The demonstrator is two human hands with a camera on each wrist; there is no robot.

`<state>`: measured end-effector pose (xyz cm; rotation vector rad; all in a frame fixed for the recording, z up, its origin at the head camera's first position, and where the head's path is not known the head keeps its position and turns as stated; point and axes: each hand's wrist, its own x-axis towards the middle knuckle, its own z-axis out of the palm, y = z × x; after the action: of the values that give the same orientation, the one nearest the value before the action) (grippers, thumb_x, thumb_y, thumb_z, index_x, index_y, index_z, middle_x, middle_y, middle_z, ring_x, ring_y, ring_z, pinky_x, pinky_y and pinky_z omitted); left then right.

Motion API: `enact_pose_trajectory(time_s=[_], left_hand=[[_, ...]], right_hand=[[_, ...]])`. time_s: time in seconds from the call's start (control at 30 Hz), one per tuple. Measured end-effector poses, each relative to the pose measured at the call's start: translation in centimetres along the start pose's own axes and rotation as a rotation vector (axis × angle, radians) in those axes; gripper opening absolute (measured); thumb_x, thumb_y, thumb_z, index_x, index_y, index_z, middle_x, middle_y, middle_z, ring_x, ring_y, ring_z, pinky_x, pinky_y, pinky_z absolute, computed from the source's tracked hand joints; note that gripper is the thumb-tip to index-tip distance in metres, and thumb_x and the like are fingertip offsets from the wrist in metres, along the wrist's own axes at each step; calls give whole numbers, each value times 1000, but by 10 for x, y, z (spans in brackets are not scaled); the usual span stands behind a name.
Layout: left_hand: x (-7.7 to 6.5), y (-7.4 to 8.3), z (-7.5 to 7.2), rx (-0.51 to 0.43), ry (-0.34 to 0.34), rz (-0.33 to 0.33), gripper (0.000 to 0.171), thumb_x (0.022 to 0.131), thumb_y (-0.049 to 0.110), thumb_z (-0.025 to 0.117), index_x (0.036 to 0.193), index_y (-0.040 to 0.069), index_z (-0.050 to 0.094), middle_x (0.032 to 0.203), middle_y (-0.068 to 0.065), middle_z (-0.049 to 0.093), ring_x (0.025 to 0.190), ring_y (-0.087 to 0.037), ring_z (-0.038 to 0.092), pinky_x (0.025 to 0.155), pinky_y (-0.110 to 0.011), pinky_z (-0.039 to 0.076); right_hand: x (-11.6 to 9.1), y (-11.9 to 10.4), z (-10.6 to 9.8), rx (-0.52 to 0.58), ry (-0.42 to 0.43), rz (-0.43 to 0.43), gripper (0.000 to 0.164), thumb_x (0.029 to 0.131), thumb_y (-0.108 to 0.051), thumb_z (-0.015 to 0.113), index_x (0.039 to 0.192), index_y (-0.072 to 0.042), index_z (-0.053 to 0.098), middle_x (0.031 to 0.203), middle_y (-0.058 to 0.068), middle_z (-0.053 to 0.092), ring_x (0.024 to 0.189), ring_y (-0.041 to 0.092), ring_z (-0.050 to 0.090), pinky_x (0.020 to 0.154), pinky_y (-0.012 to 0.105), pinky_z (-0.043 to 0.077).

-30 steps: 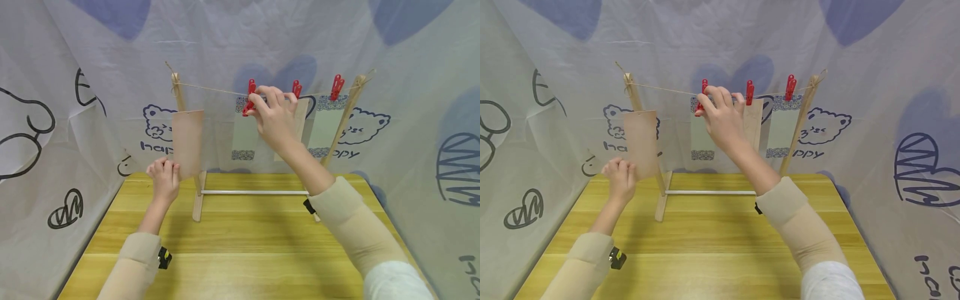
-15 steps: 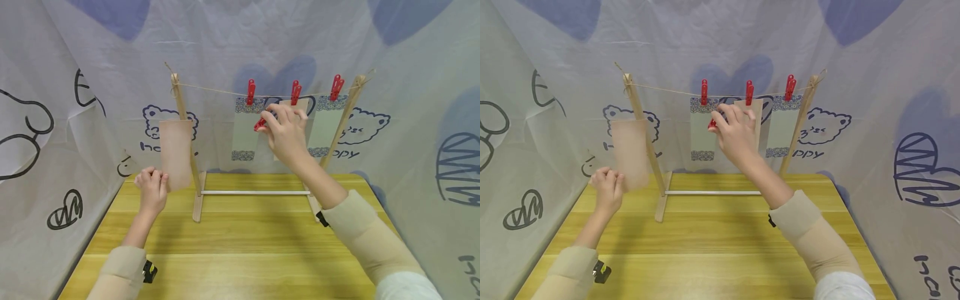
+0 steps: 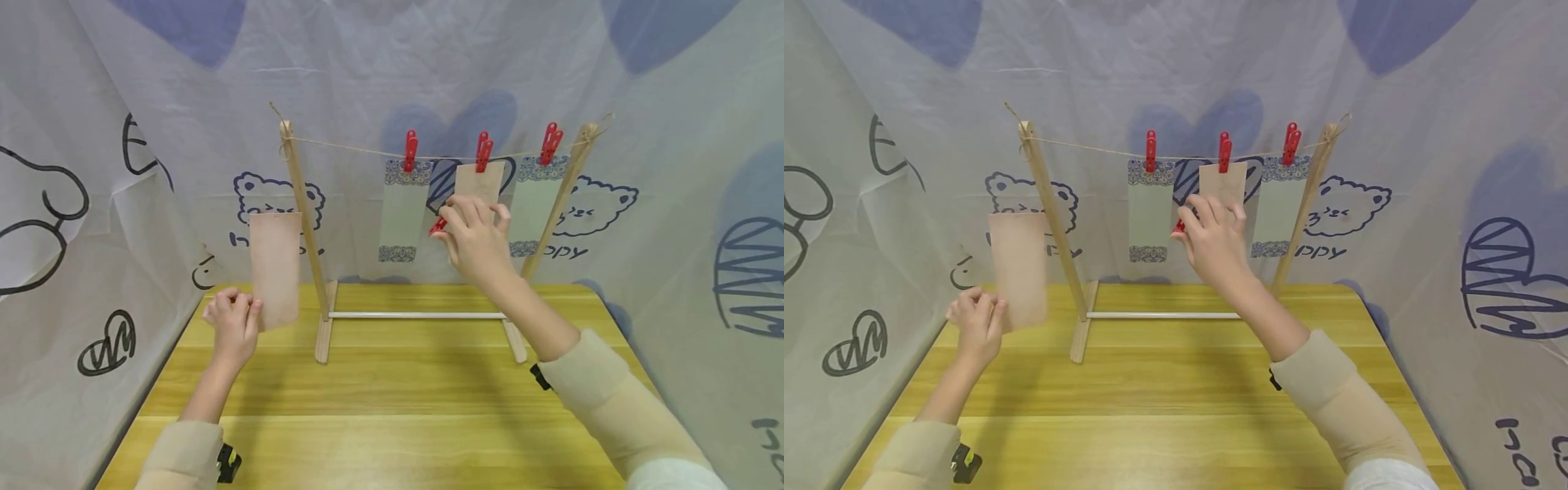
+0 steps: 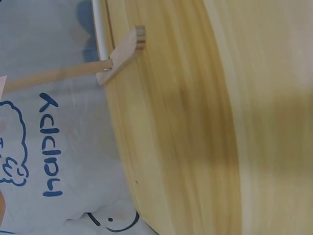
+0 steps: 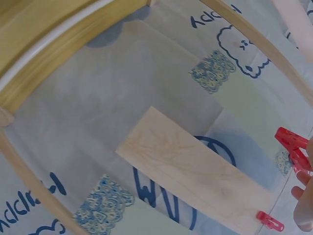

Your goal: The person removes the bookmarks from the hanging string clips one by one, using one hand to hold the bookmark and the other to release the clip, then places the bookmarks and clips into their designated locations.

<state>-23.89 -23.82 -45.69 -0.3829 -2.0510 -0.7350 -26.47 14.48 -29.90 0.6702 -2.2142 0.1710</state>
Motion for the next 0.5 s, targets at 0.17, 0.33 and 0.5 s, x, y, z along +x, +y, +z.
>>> enact_pose_trajectory(time_s=[0.17, 0.33, 0.5], left_hand=[[-8, -3, -6, 6, -23, -25, 54, 95, 47, 31, 83, -3, 49, 96, -22, 32, 85, -45, 29, 79, -60, 12], [-17, -8, -11, 6, -35, -43, 54, 94, 47, 31, 83, -2, 51, 96, -22, 32, 85, -45, 27, 78, -60, 11], [-26, -15, -17, 11, -34, -63, 56, 93, 48, 32, 82, -3, 52, 96, -23, 33, 86, -46, 26, 82, -62, 7]], right_hand=[[-13, 2, 3, -20, -36, -4, 31, 87, -33, 60, 105, -8, 56, 120, 8, 47, 110, 26, 39, 90, 53, 23], [-26, 5, 7, -12, -84, 6, 32, 86, -33, 61, 105, -7, 56, 121, 8, 46, 112, 27, 39, 90, 53, 23], [-38, 7, 11, -10, -159, 35, 33, 86, -33, 61, 107, -7, 57, 122, 8, 46, 114, 26, 38, 91, 55, 22]])
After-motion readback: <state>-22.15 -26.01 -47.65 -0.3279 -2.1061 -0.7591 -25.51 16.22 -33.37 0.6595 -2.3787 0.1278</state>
